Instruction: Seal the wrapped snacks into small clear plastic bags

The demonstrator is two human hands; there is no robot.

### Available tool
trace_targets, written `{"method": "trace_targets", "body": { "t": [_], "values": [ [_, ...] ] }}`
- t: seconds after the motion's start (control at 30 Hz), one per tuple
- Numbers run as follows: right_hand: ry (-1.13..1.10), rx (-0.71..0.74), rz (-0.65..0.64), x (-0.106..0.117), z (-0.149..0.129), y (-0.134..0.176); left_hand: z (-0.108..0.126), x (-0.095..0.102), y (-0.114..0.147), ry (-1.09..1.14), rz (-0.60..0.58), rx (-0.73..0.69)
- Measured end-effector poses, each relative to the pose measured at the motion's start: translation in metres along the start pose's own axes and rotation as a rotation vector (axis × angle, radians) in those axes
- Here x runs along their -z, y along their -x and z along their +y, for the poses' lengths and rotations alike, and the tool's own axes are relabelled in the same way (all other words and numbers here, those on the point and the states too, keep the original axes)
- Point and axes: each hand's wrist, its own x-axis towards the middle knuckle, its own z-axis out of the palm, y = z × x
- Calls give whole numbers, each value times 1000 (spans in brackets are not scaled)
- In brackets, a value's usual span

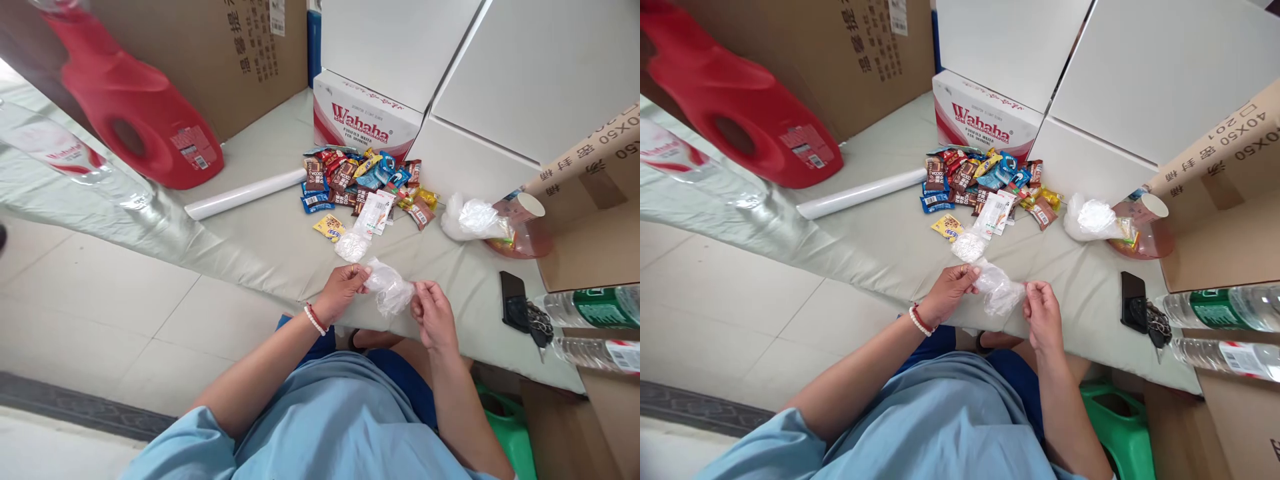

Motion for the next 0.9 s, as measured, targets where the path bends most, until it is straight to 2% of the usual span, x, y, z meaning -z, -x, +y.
{"method": "trace_targets", "body": {
  "t": [0.07, 0.13, 0.17, 0.23, 0.27, 0.33, 0.43, 0.5, 0.57, 0.63, 0.7, 0.77, 0.83, 0.9],
  "values": [
    [192, 316, 48, -4, 2, 8, -3, 0, 2, -20, 65, 8],
    [413, 555, -60, -8, 1, 15, -5, -1, 5, -50, 92, 13],
    [534, 620, -145, -9, 0, 17, -6, -2, 6, -62, 82, 16],
    [721, 658, -285, -8, -2, 18, -6, -1, 9, -82, 50, 22],
    [755, 642, -296, -6, -2, 18, -5, 0, 10, -96, 39, 26],
    [689, 558, -208, 0, -1, 16, -5, 5, 11, -147, 25, 32],
    [408, 305, -18, 8, 1, 12, -6, 13, 14, -234, -3, 49],
    [224, 133, 16, 8, 1, 10, -8, 17, 18, -299, 78, 15],
    [108, 19, 22, 3, 0, 10, -8, 18, 25, -401, 221, -102],
    [49, -53, 7, -5, -2, 12, -6, 15, 33, -529, 260, -289],
    [29, -142, -75, -11, -6, 15, -1, 10, 39, -628, 148, -452],
    [26, -245, -202, -14, -9, 18, 3, 7, 41, -665, 6, -498],
    [20, -294, -277, -12, -12, 19, 5, 5, 40, -623, -128, -384],
    [28, -256, -256, -9, -12, 17, 4, 6, 37, -534, -213, -217]
  ]
}}
